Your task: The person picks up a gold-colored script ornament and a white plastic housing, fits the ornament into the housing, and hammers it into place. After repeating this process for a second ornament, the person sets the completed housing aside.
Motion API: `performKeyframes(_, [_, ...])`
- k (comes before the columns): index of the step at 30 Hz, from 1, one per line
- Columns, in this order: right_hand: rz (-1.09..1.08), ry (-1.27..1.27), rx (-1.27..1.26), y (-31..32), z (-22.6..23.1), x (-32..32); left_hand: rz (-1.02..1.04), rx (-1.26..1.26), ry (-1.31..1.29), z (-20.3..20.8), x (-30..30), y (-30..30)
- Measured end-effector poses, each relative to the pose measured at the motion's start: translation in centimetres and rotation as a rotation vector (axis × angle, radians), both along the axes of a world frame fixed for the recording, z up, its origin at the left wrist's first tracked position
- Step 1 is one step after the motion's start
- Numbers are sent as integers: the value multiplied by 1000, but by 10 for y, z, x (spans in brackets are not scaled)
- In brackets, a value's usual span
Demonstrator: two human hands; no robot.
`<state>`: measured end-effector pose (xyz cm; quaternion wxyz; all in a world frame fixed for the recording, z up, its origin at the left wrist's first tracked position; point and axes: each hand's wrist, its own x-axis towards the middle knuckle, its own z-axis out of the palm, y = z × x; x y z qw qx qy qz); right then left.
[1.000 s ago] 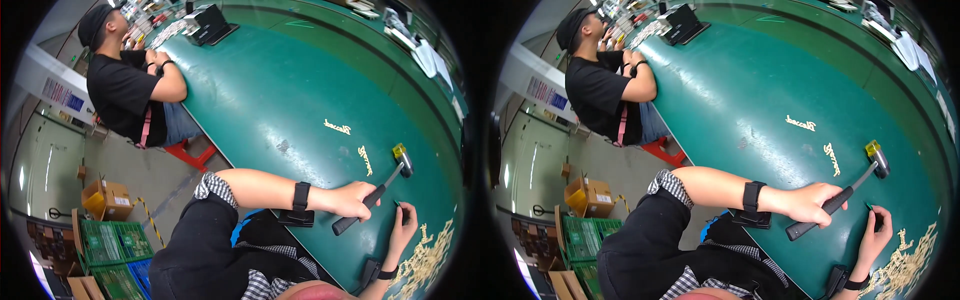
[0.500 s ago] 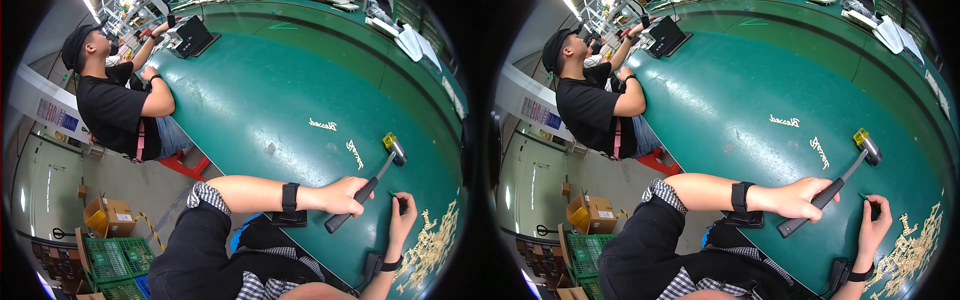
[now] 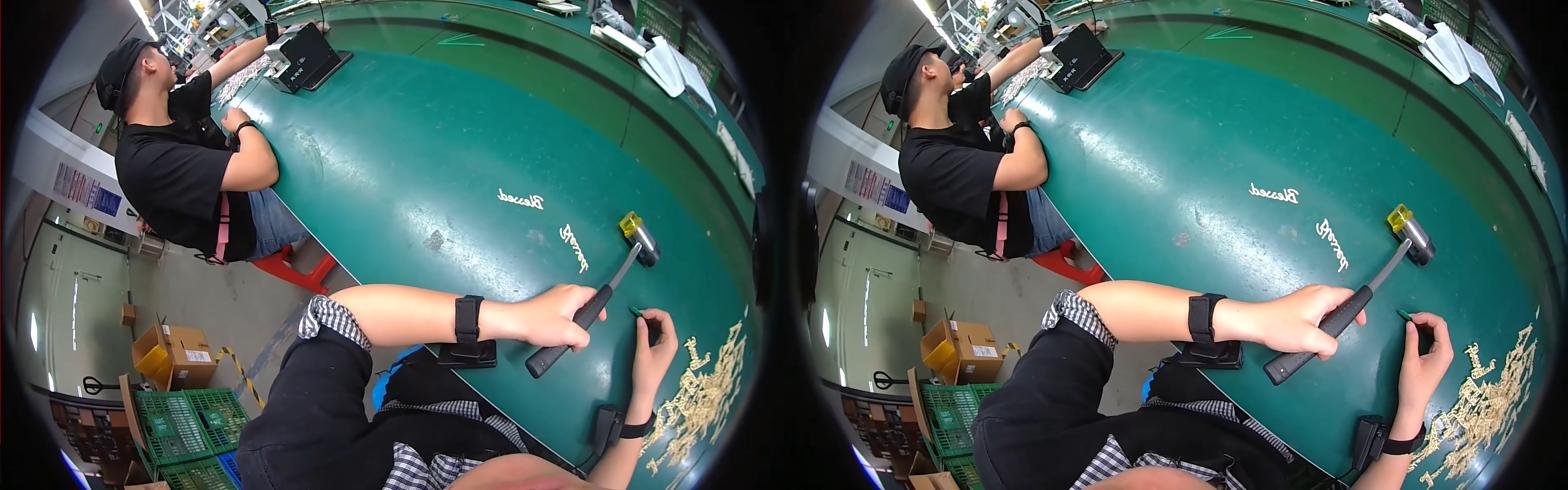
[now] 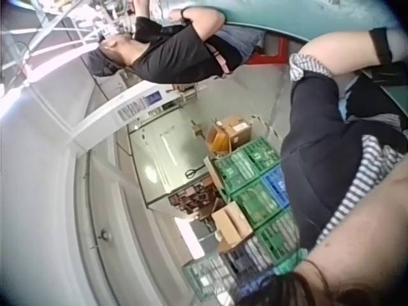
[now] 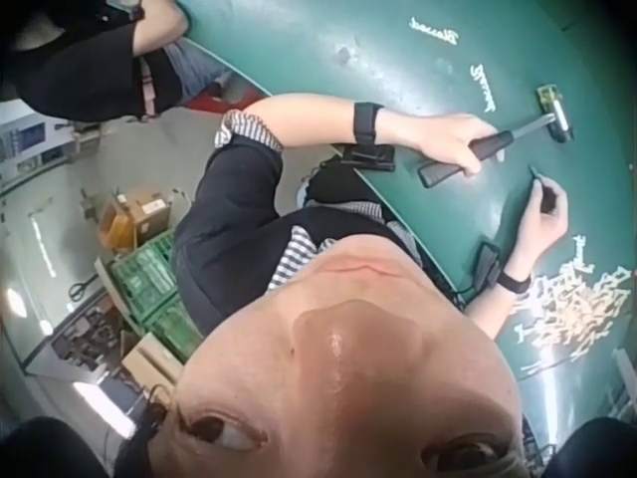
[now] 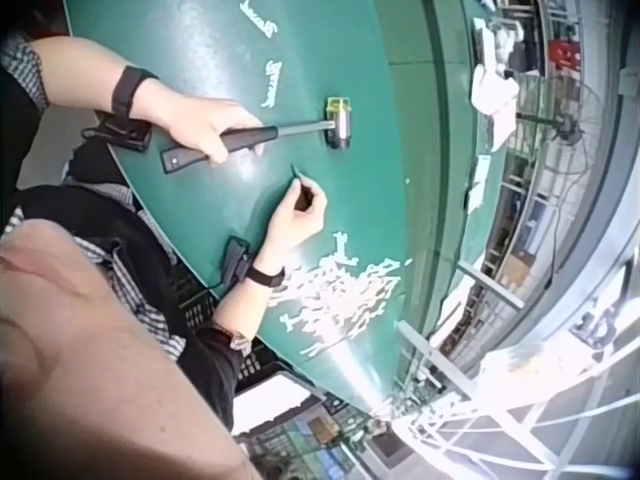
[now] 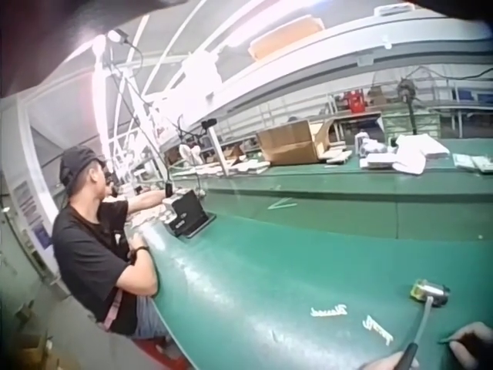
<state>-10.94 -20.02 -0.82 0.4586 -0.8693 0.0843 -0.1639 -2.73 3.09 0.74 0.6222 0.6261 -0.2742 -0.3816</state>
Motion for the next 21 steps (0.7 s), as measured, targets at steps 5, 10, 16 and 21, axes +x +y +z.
performKeyframes(5, [-10,4,18,0,0,0,0,-4,16,1,0,-1])
performKeyframes(10, [-19,16,19,1,1,0,3,1,-11,1,0,0])
performKeyframes(16, [-33,10,20,2,1,1,3,-7,-23,-2,0,-1])
performKeyframes(21, [-18,13,22,1,0,0,3,-2,-25,-1,-1,0])
